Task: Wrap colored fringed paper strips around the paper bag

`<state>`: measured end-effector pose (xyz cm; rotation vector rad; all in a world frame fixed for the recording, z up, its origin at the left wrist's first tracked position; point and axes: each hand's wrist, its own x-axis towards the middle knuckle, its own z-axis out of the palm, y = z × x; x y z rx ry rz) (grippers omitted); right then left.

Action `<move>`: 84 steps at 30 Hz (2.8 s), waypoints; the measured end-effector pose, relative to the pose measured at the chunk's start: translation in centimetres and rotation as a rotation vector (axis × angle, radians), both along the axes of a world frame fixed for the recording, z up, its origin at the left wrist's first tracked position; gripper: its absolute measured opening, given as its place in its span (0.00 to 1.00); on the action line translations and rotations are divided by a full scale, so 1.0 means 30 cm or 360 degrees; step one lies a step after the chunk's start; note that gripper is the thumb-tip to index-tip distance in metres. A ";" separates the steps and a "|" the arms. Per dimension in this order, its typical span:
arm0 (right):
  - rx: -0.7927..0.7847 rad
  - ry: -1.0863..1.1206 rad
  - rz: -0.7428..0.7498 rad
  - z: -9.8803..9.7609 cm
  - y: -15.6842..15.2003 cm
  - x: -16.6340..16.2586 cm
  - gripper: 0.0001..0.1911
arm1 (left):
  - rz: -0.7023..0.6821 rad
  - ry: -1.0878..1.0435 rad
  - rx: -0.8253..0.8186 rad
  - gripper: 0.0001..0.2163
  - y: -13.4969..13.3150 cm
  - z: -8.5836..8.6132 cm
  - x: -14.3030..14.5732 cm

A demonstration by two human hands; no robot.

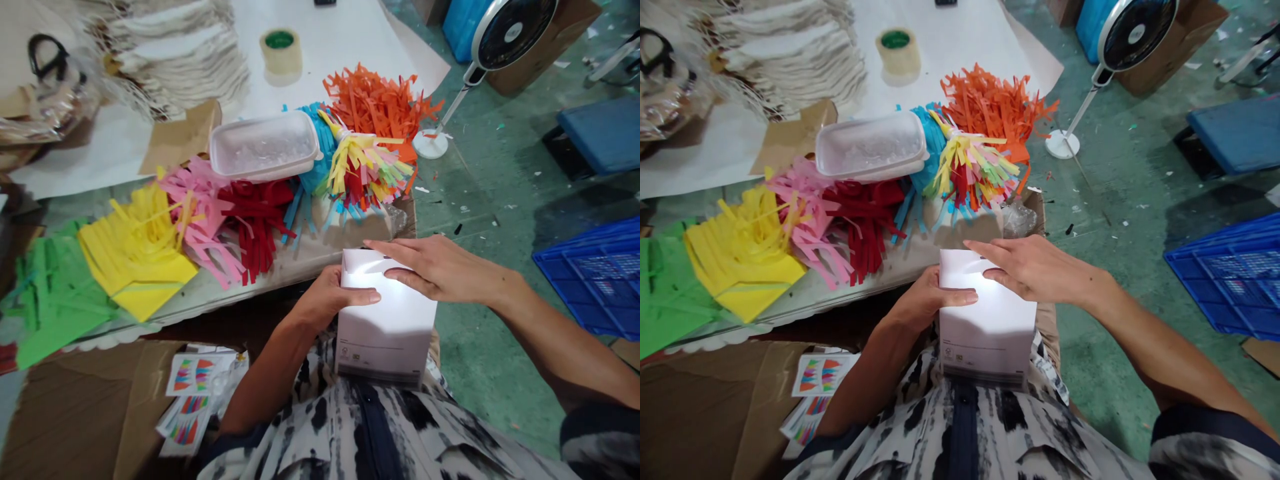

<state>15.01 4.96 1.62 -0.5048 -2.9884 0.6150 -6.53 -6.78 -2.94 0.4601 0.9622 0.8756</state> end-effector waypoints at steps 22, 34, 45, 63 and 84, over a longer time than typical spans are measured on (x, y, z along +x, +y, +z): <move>-0.0243 0.0121 0.0069 0.010 0.038 0.011 0.28 | -0.0063 -0.0019 0.0004 0.26 -0.071 -0.057 -0.010; -0.0315 0.0170 0.0062 0.018 0.028 0.004 0.25 | -0.0063 -0.0069 0.0029 0.24 -0.083 -0.053 -0.003; -0.0348 0.0259 0.0144 0.027 0.037 0.001 0.26 | 0.0060 0.0129 0.0083 0.19 -0.067 -0.029 0.006; -0.0732 0.0124 -0.0047 0.047 0.042 -0.008 0.18 | 0.0118 0.0186 0.0028 0.22 -0.075 -0.046 0.004; -0.1457 0.0229 -0.0686 -0.015 0.014 -0.001 0.21 | 0.0506 0.0272 0.0294 0.26 -0.035 -0.013 -0.109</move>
